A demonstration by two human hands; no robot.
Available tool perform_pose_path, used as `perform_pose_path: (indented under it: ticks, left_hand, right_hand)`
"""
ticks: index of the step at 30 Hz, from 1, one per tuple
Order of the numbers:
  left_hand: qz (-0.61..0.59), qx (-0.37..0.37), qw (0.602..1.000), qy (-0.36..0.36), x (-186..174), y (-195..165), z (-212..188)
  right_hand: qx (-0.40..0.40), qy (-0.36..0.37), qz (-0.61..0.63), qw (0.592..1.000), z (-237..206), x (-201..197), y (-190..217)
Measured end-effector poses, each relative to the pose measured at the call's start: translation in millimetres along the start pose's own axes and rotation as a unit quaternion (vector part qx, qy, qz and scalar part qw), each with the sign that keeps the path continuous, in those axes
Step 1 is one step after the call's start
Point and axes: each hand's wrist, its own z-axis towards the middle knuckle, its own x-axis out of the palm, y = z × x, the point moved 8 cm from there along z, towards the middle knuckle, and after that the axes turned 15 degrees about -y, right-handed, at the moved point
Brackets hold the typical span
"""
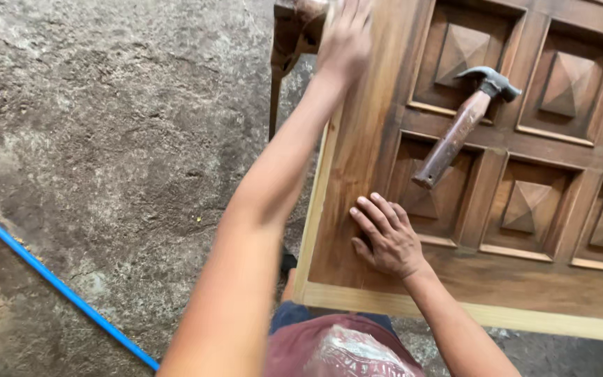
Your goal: The person handles a carved wooden door panel on the workshop floor, then retrieves a can of stain and a knife, scrapes the can's contents, and pours liquid from a plastic bottle into the can while stirring with a brush. The person then brushes the stain onto the edges of the wooden panel.
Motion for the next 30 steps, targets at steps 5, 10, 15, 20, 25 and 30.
perform_pose_path:
  ticks: [5,10,15,20,25,30]
  left_hand:
    - [0.032,-0.053,0.994,0.087,-152,-87,-223]
    - [0.035,0.096,0.992,0.076,-76,-36,-181]
    - [0.076,0.079,0.989,0.101,-39,-23,-158]
    - [0.084,0.05,0.978,0.187,-152,-117,-303]
    - [0.125,0.053,0.97,0.204,-230,-191,-412]
    - [0.138,0.007,0.981,0.133,-235,-233,-457]
  right_hand:
    - [-0.027,-0.032,0.022,0.999,11,-13,3]
    - [-0.008,-0.01,0.024,1.0,-7,-10,-3]
    - [0.002,-0.022,0.038,0.999,-41,6,-12]
    - [0.048,-0.087,0.017,0.995,-49,10,-22]
    - [0.075,-0.1,0.028,0.992,-98,-11,2]
    - [0.161,-0.011,-0.008,0.987,-260,-72,-44]
